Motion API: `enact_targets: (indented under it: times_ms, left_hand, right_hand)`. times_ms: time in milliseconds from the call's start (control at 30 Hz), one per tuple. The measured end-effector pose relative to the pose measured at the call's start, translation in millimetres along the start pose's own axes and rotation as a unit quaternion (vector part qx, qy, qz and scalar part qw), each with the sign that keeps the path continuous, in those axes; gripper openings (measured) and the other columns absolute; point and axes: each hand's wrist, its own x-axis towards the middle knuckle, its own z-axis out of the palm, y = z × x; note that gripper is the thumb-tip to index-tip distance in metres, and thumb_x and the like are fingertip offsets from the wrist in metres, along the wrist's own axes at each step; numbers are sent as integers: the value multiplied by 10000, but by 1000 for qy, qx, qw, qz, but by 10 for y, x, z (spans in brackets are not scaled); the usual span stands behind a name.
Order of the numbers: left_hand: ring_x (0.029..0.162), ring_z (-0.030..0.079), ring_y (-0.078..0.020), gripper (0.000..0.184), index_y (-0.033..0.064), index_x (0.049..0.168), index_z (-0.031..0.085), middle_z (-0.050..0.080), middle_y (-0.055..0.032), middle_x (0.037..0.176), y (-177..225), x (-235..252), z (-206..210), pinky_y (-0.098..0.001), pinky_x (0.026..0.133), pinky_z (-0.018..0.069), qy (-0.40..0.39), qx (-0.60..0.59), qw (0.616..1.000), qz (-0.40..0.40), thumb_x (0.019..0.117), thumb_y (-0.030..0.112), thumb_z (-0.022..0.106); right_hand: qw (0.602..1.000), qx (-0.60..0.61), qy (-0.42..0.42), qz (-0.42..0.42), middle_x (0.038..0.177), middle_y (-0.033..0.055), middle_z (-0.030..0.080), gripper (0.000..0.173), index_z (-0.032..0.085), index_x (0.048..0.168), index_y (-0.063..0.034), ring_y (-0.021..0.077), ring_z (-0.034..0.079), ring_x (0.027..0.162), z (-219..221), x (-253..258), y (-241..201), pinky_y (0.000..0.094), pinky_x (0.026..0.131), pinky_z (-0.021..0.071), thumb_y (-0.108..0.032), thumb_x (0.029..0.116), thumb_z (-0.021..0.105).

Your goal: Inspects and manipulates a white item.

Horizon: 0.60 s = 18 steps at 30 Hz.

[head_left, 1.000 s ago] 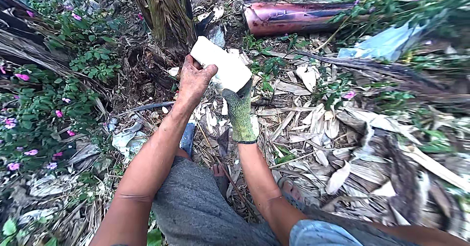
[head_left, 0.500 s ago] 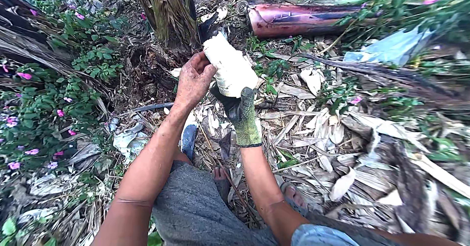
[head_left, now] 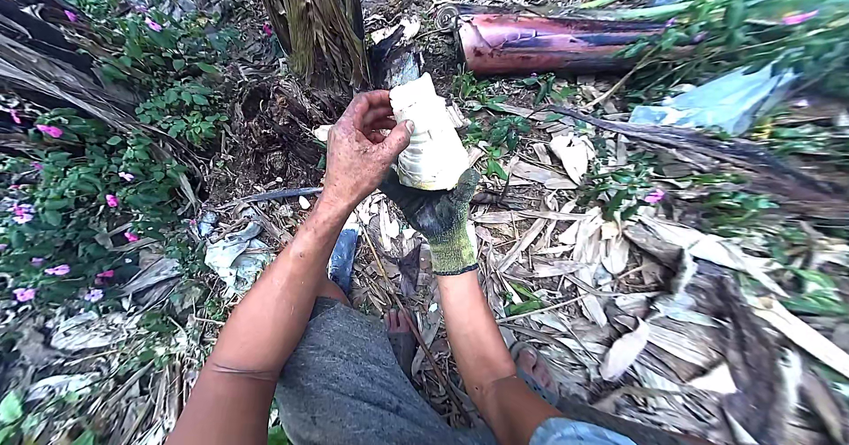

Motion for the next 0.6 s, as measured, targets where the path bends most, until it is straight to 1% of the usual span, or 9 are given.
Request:
enact_targets:
  times_ms: [67,133,200,300,333,400,467,533,600]
  left_hand:
    - [932,741,-155,446,8,1247,596,737,-71,1084,10,-38,31,-318,774,649,2,17,1000,20,872,155,788]
    - [956,725,-154,462,15,1201,611,724,-70,1078,18,-83,71,-320,786,632,13,39,998,43,840,199,833]
    - [952,695,-141,420,40,1140,647,698,-61,1065,66,-156,125,-305,774,609,32,62,996,60,824,220,858]
    - [962,636,-149,462,85,1124,614,629,-62,1092,172,-287,208,-287,755,560,44,101,991,71,786,227,896]
    - [955,628,-149,470,91,1113,606,617,-62,1086,186,-307,232,-282,748,554,51,107,990,77,776,230,903]
    - [930,619,-145,455,89,1095,603,604,-61,1066,212,-334,265,-276,741,546,65,108,989,82,783,227,903]
    - [916,624,-132,428,95,1077,600,605,-55,1054,241,-359,289,-265,744,553,75,103,989,77,793,217,897]
    - [916,626,-132,433,84,1072,605,610,-61,1054,252,-376,311,-264,746,549,82,102,988,81,787,218,902]
    - [910,623,-130,449,88,1066,597,601,-59,1041,248,-390,323,-261,744,548,86,104,987,84,781,239,909]
  right_hand:
    - [999,35,8,27,1304,205,623,1080,501,1424,-174,390,649,1136,12,-21,-26,607,921,564,-912,647,638]
    - [996,69,2,52,1251,198,647,1063,531,1391,-180,380,670,1084,8,-46,-41,596,867,580,-912,628,643]
    - [993,98,-21,65,1223,202,664,1059,559,1369,-169,382,680,1058,-11,-67,-35,594,849,583,-910,618,651]
    - [991,116,-27,62,1207,180,689,1062,589,1339,-192,368,694,1062,29,-91,-12,588,828,593,-936,582,636]
    - [991,117,-32,56,1202,171,692,1042,598,1328,-195,358,694,1063,44,-94,-1,582,826,592,-925,586,646]
    - [993,100,-36,44,1190,151,694,1016,605,1309,-194,331,688,1063,73,-100,14,563,839,586,-928,607,621]
    - [997,50,-45,28,1188,116,699,966,595,1315,-205,285,686,1074,110,-123,7,519,897,574,-917,663,601]
    - [998,35,-38,26,1154,87,714,899,616,1286,-216,246,701,1051,190,-152,-5,474,894,588,-878,679,647]
    - [997,52,-44,25,1170,77,707,872,614,1288,-216,232,695,1070,187,-164,30,465,895,589,-862,703,648]
